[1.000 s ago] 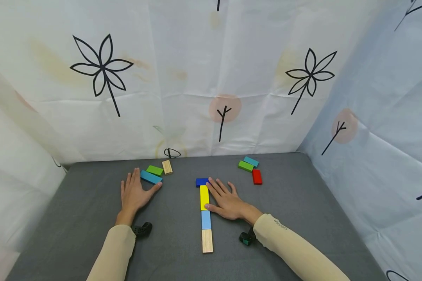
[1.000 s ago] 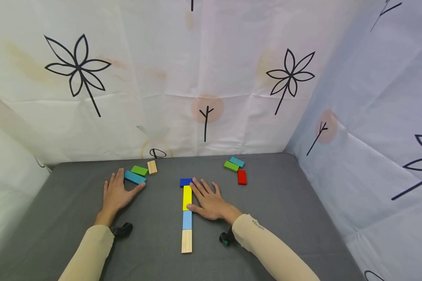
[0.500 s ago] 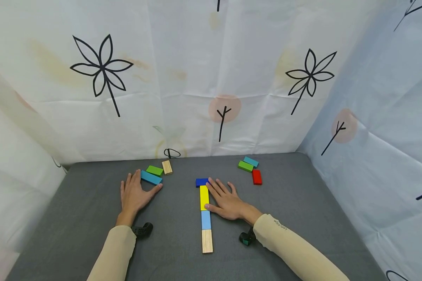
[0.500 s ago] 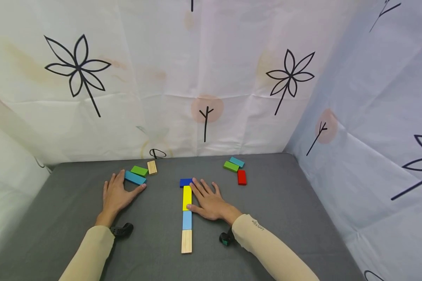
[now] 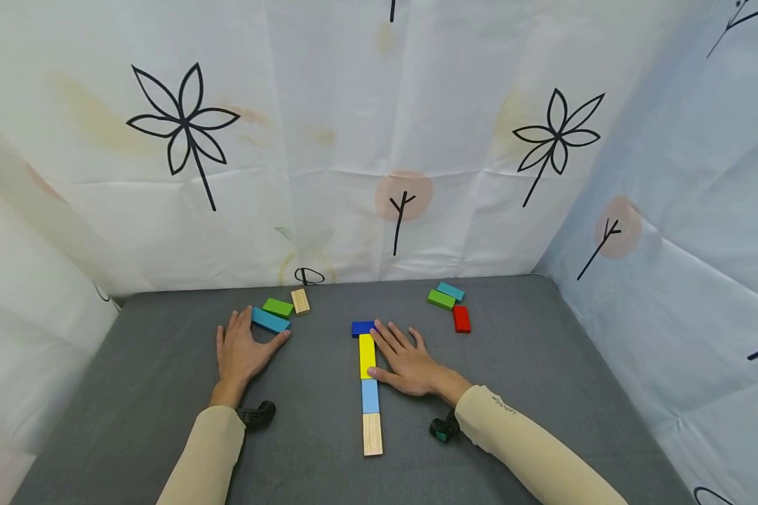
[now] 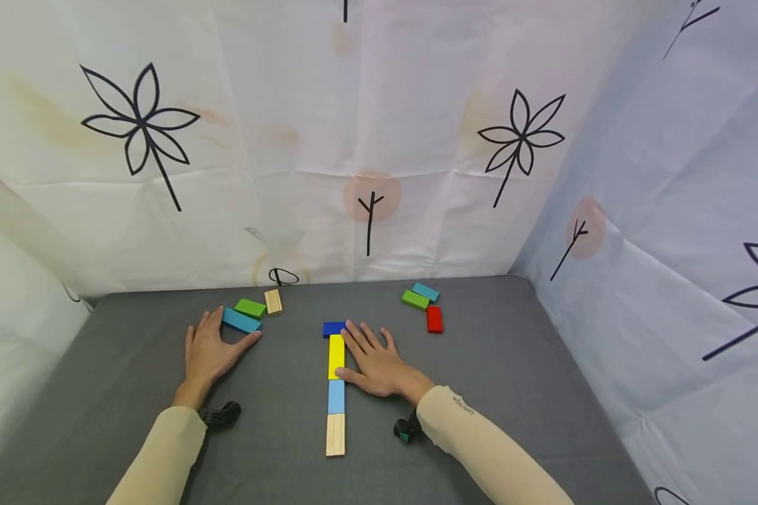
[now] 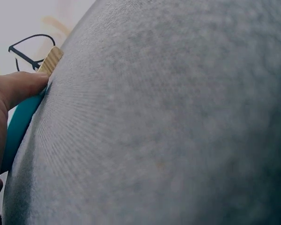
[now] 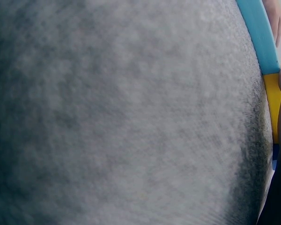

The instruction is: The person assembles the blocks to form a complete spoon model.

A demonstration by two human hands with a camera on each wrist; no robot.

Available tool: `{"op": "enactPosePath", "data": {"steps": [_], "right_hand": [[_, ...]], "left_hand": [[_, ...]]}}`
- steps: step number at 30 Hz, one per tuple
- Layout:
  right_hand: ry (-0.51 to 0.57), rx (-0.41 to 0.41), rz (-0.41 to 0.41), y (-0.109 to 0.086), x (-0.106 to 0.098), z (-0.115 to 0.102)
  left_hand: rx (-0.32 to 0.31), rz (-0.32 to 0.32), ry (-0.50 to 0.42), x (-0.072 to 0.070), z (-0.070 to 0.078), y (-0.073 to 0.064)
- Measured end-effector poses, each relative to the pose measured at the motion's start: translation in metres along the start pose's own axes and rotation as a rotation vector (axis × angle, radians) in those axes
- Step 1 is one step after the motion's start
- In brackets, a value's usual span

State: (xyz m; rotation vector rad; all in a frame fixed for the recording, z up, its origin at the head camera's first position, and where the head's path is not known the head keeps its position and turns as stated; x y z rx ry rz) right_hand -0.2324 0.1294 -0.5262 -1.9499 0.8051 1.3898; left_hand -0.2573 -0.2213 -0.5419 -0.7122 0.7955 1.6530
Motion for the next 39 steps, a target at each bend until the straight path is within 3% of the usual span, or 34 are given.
{"op": "enactPosePath", "data": {"steps": [13,23,34,39], "right_hand": [[-0.005,0.005,-0.016,0.001,0.001,0.000],[-0.007,0.005,-0.012,0.001,0.001,0.001],[0.007,0.001,0.001,0.001,0.001,0.001],[-0.001,0.007,-0.011,0.001,0.002,0.002]], "left_hand": [[0.002,0.066,-0.127,-0.005,-0.003,-0.005],[0.030,0.094,-0.091,-0.004,-0.003,-0.006],[0.033,-0.016,-0.140,-0.011,-0.008,-0.001],[0.020,-0.007,-0.175,-0.013,-0.008,-0.002]]}}
Point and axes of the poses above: each hand's wrist, its own y-axis towards the middle knuckle, its own x-axis out of the palm, z = x × y, the point moved 2 cm from there along y, towards the middle knuckle, and after that the axes turned 4 degrees about -y, right-handed, at the moved point
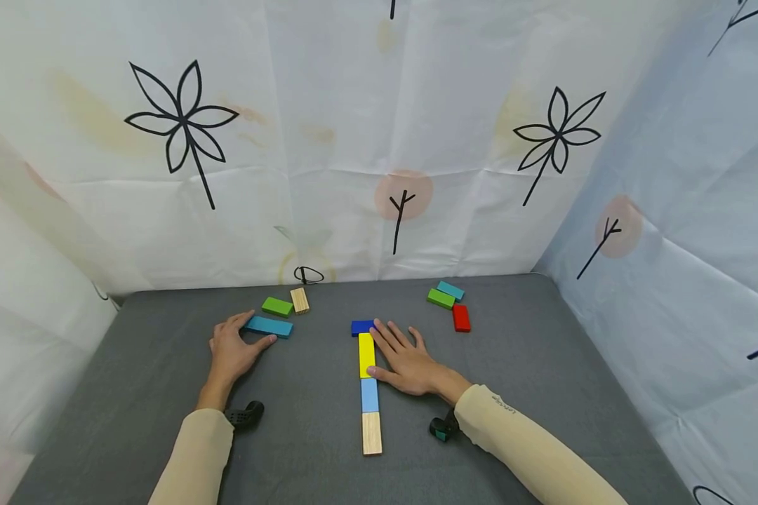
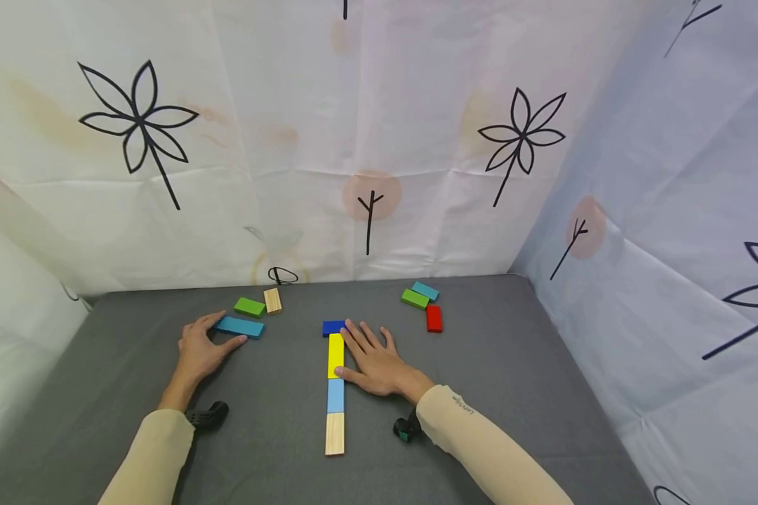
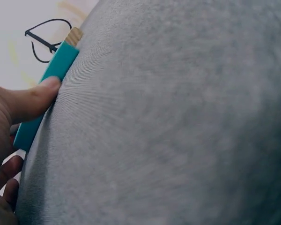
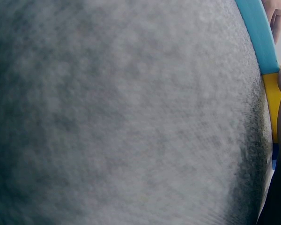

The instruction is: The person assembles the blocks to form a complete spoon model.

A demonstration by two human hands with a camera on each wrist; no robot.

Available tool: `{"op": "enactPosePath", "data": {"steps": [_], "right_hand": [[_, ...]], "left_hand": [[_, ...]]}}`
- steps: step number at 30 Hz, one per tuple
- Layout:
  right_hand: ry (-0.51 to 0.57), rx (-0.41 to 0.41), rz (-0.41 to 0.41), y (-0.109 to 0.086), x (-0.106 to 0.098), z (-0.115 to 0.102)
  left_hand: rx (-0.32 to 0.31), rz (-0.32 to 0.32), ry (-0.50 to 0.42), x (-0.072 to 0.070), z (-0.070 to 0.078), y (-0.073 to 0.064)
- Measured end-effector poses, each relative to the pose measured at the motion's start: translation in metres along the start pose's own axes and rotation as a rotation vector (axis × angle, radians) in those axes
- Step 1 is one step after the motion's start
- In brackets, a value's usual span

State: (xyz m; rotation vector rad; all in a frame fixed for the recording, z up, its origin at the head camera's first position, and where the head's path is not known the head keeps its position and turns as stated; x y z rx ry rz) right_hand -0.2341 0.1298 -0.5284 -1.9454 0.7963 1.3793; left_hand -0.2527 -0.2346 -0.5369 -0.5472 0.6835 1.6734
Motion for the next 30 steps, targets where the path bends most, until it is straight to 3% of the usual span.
{"op": "enactPosePath", "data": {"steps": [10,18,24,30], "right_hand": [[0.000,-0.014,0.018,-0.0012,-0.0020,-0.0017],[-0.003,-0.008,0.013,-0.0014,-0.0032,-0.0016],[-0.009,-0.007,0.002,-0.0005,-0.0012,-0.0008],[-0.011,-0.010,0.010,-0.0004,-0.0002,-0.0006]], "left_hand": [[0.050,0.081,-0.043,0.0019,0.0010,-0.0032],[0.090,-0.010,-0.026,-0.0014,-0.0014,-0.0017],[0.070,-0.075,-0.040,-0.0035,-0.0020,0.0006],[0.081,-0.072,-0.103,-0.0038,0.0023,0.0016]]}}
Point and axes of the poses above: each hand's wrist, its own y-axis towards the middle knuckle, its own x-axis out of the palm, z = x × y, the point moved 2 cm from there along y, towards the middle knuckle, and after that the axes turned 4 degrees about -y, right-handed, at the moved point
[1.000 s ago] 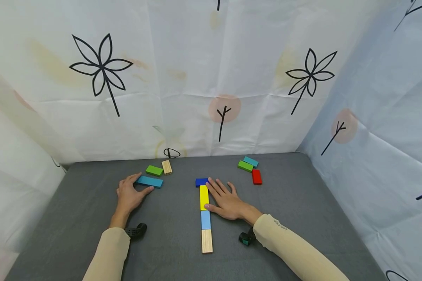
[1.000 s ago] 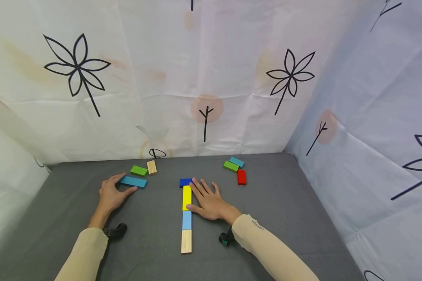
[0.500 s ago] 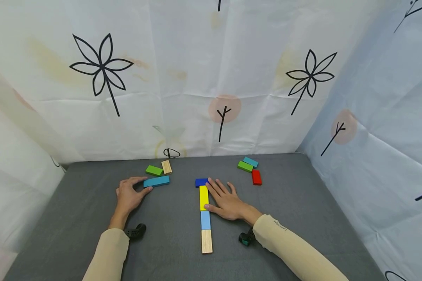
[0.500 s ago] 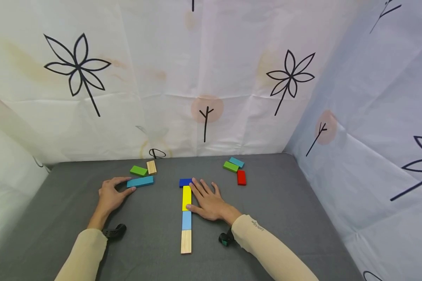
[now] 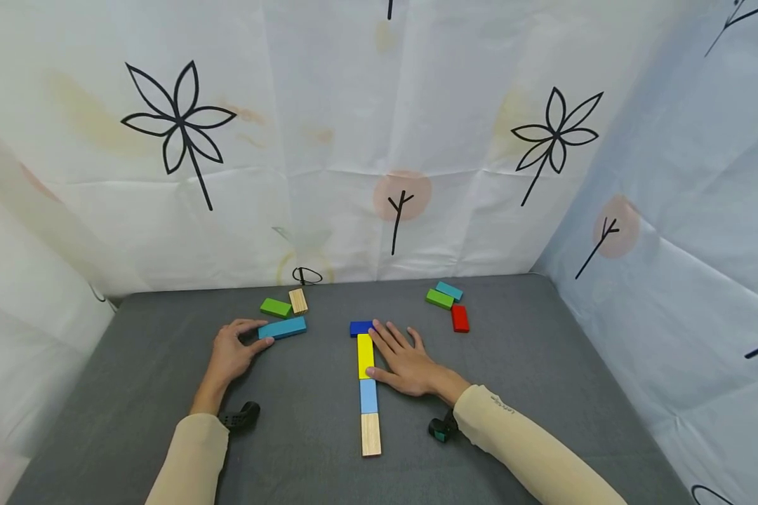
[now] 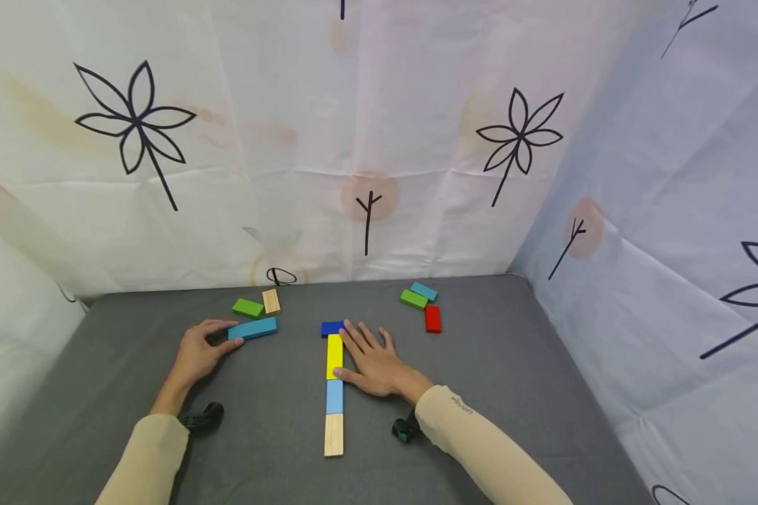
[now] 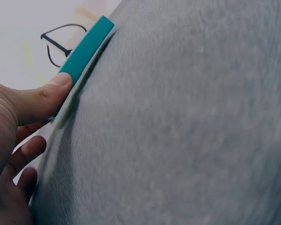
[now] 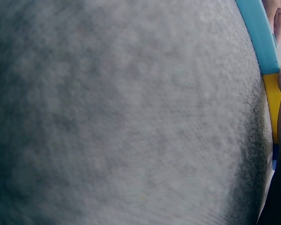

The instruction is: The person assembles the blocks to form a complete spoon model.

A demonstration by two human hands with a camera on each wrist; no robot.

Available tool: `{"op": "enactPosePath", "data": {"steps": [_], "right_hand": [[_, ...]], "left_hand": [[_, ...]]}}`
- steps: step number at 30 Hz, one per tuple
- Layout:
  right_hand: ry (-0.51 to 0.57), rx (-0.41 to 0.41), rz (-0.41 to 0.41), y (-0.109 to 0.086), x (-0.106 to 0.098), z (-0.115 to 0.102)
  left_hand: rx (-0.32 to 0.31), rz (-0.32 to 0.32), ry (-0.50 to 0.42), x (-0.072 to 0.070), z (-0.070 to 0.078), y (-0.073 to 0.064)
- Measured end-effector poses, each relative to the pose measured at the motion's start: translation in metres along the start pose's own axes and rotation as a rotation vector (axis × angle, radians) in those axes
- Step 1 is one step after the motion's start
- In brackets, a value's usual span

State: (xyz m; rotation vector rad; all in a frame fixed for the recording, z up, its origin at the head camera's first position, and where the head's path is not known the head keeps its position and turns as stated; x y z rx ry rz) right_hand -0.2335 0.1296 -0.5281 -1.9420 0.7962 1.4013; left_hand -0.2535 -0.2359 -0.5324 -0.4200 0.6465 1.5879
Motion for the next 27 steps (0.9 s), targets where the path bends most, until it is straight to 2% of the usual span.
{"op": "enactPosePath", "data": {"steps": [4,8,15,19,27], "right_hand": [[0.001,-0.003,0.007,0.000,0.000,0.000],[0.000,-0.001,0.005,0.000,-0.001,0.000],[-0.004,0.010,-0.010,0.001,-0.002,-0.001],[-0.007,0.019,-0.016,0.001,-0.002,-0.001],[-0.010,0.026,-0.017,0.001,-0.001,-0.001]], "left_hand": [[0.021,0.012,-0.039,0.005,0.009,0.002],[0.022,0.008,-0.048,0.015,0.025,0.005],[-0.022,-0.005,-0.059,0.039,0.057,0.013],[-0.037,-0.034,-0.081,0.055,0.069,0.018],[0.014,-0.074,-0.086,0.081,0.086,0.028]]}}
Point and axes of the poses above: each hand's wrist, its own y-axis towards the middle knuckle, its own x-axis out of the palm, z = x × y, the point moved 2 cm from there along y, towards the middle knuckle, and after that the axes turned 4 degrees about -y, right-handed, at the moved point
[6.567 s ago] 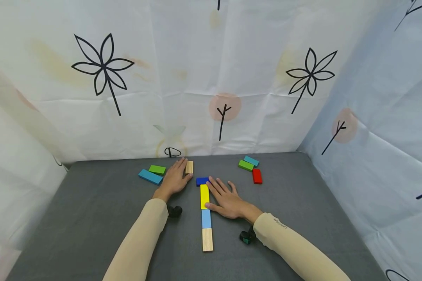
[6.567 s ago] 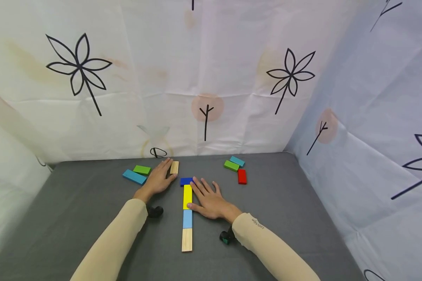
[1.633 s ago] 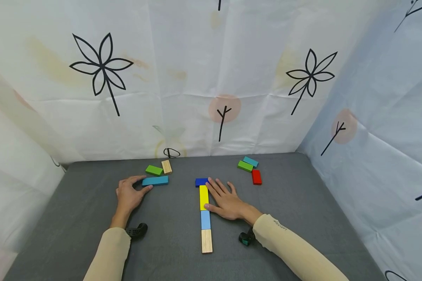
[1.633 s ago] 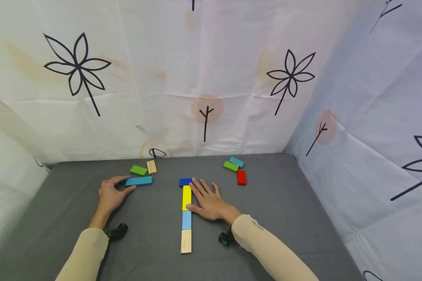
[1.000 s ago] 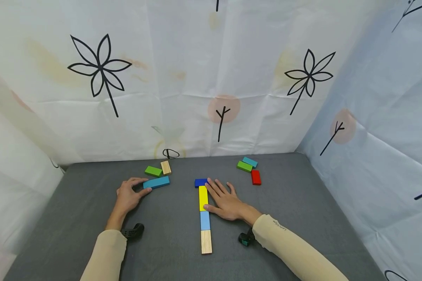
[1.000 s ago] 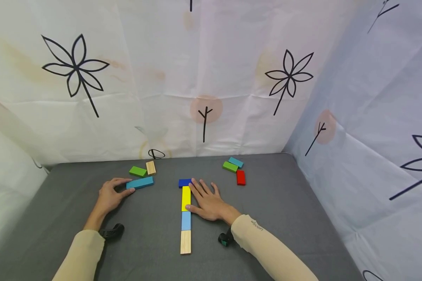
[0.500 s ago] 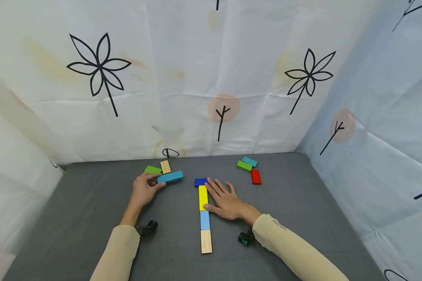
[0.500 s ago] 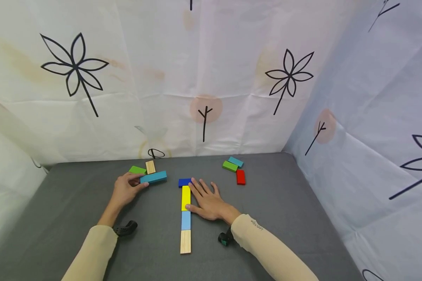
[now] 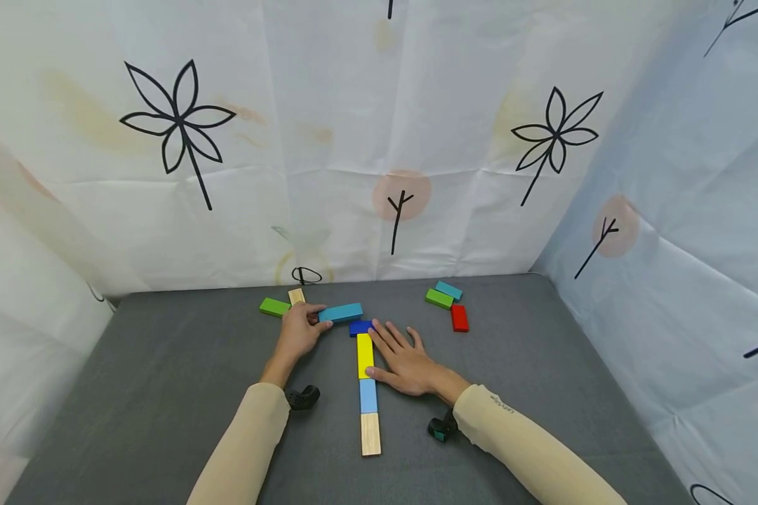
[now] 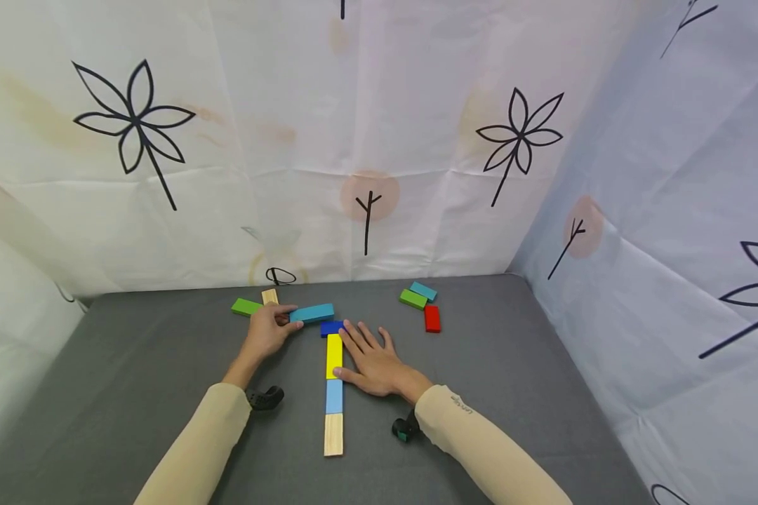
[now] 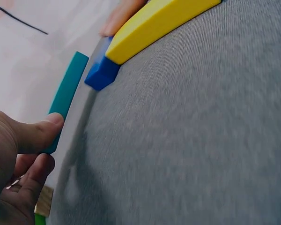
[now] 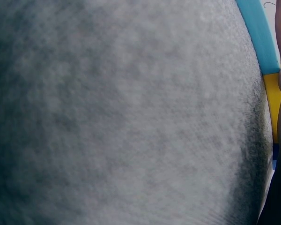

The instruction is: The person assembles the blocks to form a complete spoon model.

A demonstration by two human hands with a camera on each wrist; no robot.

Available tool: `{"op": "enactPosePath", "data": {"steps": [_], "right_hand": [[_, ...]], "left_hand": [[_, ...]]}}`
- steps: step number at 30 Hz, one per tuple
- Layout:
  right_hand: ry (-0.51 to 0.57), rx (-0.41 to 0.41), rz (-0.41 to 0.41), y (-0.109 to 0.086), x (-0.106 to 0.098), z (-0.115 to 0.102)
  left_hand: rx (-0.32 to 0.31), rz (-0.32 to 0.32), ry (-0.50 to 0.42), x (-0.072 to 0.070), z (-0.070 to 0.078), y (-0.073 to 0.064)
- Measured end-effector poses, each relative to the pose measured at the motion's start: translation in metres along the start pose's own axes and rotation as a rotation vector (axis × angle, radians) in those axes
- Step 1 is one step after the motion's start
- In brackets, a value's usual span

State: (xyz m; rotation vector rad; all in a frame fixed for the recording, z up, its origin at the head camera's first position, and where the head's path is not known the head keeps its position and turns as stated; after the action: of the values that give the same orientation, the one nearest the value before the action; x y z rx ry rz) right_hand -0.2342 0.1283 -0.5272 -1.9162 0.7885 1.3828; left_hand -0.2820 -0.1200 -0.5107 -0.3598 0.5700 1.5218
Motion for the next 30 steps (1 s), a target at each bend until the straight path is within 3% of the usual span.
{"op": "enactPosePath", "data": {"steps": [8,16,30], "right_hand": [[0.010,-0.010,0.021,0.000,0.001,0.002],[0.001,0.001,-0.006,0.001,0.001,0.001],[0.011,0.002,-0.014,0.001,0.000,0.002]], "left_hand": [[0.003,-0.047,0.008,0.018,0.011,0.012],[0.024,-0.079,0.030,0.032,0.012,0.017],[-0.003,-0.166,0.017,0.035,0.014,0.018]]}}
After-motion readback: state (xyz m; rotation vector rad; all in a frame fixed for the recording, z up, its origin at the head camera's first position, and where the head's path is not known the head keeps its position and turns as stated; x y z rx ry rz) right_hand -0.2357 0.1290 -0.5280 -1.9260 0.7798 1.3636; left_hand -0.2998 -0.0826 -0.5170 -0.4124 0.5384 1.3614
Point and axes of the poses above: each hand's wrist, its own y-axis towards the middle knuckle, its own x-axis out of the palm, z = x × y, the point moved 2 cm from there along y, towards the middle knuckle, and after that the axes turned 4 degrees about -y, right-handed, at the moved point
